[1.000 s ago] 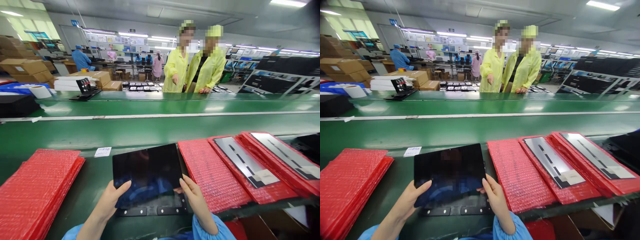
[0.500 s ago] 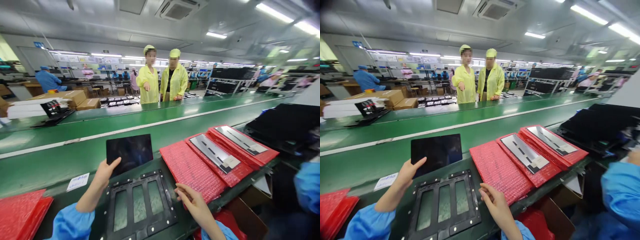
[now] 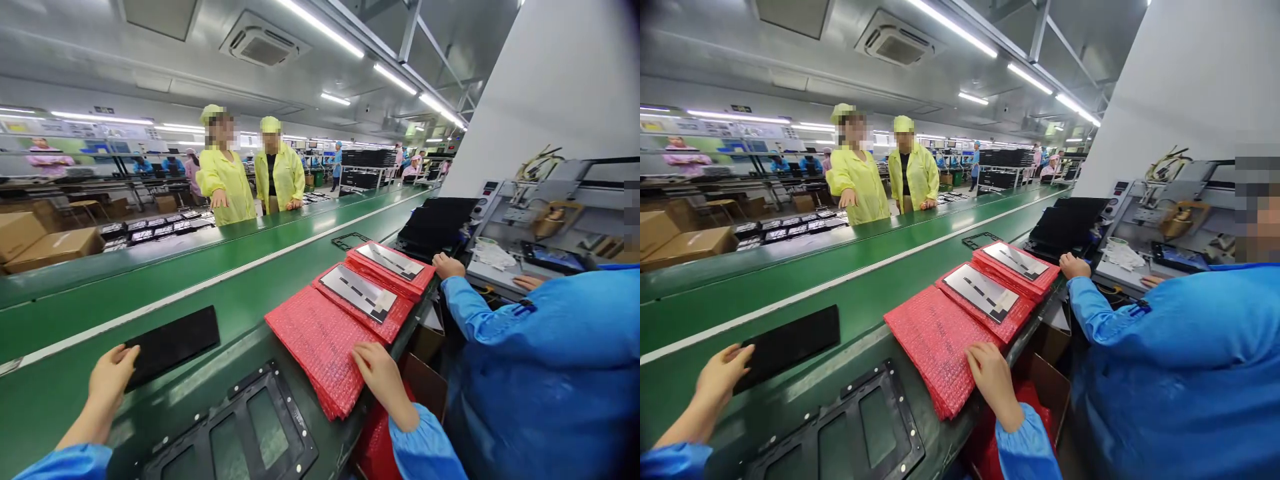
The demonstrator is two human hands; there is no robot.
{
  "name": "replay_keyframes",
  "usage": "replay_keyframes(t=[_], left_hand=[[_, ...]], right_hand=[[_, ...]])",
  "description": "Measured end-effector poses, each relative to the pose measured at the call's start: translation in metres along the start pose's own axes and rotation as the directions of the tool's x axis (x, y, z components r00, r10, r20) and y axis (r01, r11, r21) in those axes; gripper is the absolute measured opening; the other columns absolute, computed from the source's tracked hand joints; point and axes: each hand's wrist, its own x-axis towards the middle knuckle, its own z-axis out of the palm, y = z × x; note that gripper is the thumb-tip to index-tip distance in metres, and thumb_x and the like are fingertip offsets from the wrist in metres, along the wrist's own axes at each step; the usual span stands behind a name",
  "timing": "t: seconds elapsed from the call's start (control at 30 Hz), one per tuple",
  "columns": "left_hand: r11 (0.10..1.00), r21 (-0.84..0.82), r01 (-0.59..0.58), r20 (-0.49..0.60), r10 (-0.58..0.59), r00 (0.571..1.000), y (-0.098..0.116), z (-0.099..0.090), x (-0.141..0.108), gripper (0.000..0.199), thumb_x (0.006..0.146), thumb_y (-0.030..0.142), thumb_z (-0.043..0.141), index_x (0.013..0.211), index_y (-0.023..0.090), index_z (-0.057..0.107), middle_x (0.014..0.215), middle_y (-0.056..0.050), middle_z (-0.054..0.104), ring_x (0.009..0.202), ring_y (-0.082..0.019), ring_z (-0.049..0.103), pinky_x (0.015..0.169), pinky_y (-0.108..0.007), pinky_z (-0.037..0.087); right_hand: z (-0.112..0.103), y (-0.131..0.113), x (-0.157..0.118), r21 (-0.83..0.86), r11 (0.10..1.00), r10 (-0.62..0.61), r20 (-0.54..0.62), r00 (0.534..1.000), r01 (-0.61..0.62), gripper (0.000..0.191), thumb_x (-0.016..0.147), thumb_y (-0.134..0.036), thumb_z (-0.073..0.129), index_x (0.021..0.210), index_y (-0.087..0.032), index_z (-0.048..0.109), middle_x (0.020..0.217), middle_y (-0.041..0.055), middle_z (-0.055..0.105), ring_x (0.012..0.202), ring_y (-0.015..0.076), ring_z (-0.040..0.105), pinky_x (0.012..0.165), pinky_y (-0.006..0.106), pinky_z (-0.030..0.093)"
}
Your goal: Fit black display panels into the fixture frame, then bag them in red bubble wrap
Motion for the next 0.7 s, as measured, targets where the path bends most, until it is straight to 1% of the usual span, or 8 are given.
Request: replay_keyframes(t=[0.1,0.17,0.27,0.33,0.4,0.53,0.63,0.7], left_hand=[[0.985,-0.168,0.05,0.234,-0.01,0.972,-0.003,0.048,-0.043,0.017,0.077,0.016,0.066,0.092,0.02,0.059,0.094,-0.006,0.072,0.095,-0.024,0.069,0.082,-0.036,0.055],[0.922,-0.264,0.284,0.571,-0.088,0.816,-0.006,0.086,-0.084,0.024,0.078,0.021,0.069,0.101,0.016,0.061,0.108,-0.013,0.07,0.093,-0.026,0.07,0.08,-0.035,0.055],[0.846,-0.138,0.515,0.773,-0.233,0.59,-0.017,0.137,-0.144,0.031,0.08,0.033,0.069,0.102,0.011,0.063,0.12,-0.02,0.064,0.095,-0.027,0.069,0.077,-0.033,0.056],[0.775,-0.137,0.617,0.851,-0.227,0.474,-0.025,0.165,-0.171,0.034,0.083,0.037,0.065,0.106,0.012,0.063,0.123,-0.02,0.063,0.096,-0.024,0.069,0.077,-0.032,0.055],[0.702,-0.23,0.674,0.879,-0.146,0.453,-0.033,0.186,-0.188,0.033,0.086,0.034,0.063,0.108,0.011,0.063,0.123,-0.018,0.064,0.096,-0.023,0.069,0.082,-0.031,0.054],[0.609,-0.326,0.723,0.88,-0.084,0.468,-0.039,0.211,-0.202,0.034,0.088,0.03,0.06,0.114,0.009,0.062,0.117,-0.018,0.068,0.106,-0.026,0.066,0.096,-0.037,0.05],[0.591,-0.325,0.738,0.865,-0.13,0.485,-0.041,0.21,-0.205,0.033,0.087,0.021,0.058,0.118,0.007,0.06,0.106,-0.018,0.072,0.104,-0.03,0.067,0.097,-0.043,0.05],[0.584,-0.327,0.743,0.845,-0.17,0.506,-0.041,0.198,-0.204,0.034,0.086,0.015,0.057,0.119,0.007,0.058,0.099,-0.017,0.074,0.1,-0.031,0.069,0.095,-0.046,0.051]], right_hand=[[0.007,0.003,0.029,-0.075,0.996,-0.035,0.045,0.998,0.039,0.031,0.092,-0.034,0.045,0.096,-0.022,0.073,0.122,0.0112,0.065,0.117,0.0268,0.055,0.102,0.046,0.041],[0.016,0.004,0.046,-0.112,0.993,-0.034,0.102,0.994,0.046,0.034,0.085,-0.041,0.058,0.109,-0.02,0.069,0.138,0.0134,0.053,0.13,0.0292,0.044,0.108,0.045,0.035],[0.028,0.004,0.064,-0.156,0.988,0.008,0.184,0.983,0.021,0.076,0.065,-0.057,0.074,0.127,-0.017,0.058,0.146,0.0181,0.043,0.134,0.0349,0.039,0.108,0.046,0.033],[0.032,0.004,0.07,-0.181,0.983,0.049,0.2,0.979,-0.012,0.082,0.065,-0.06,0.072,0.13,-0.013,0.055,0.143,0.0221,0.045,0.131,0.037,0.042,0.107,0.048,0.033],[0.031,0.003,0.072,-0.199,0.979,0.081,0.187,0.979,-0.043,0.078,0.071,-0.058,0.068,0.129,-0.008,0.055,0.138,0.0256,0.048,0.129,0.0387,0.044,0.106,0.05,0.032],[0.029,-0.011,0.066,-0.168,0.985,0.073,0.173,0.982,-0.043,0.072,0.069,-0.055,0.071,0.123,-0.01,0.059,0.13,0.0239,0.054,0.124,0.04,0.044,0.104,0.051,0.032],[0.034,-0.028,0.054,-0.068,0.998,0.018,0.192,0.981,-0.005,0.07,0.062,-0.053,0.076,0.118,-0.014,0.063,0.127,0.0198,0.057,0.121,0.0384,0.046,0.105,0.049,0.032],[0.04,-0.038,0.045,0.027,1.0,-0.009,0.209,0.978,0.003,0.064,0.064,-0.051,0.075,0.117,-0.015,0.064,0.126,0.0183,0.058,0.12,0.0366,0.047,0.106,0.048,0.033]])
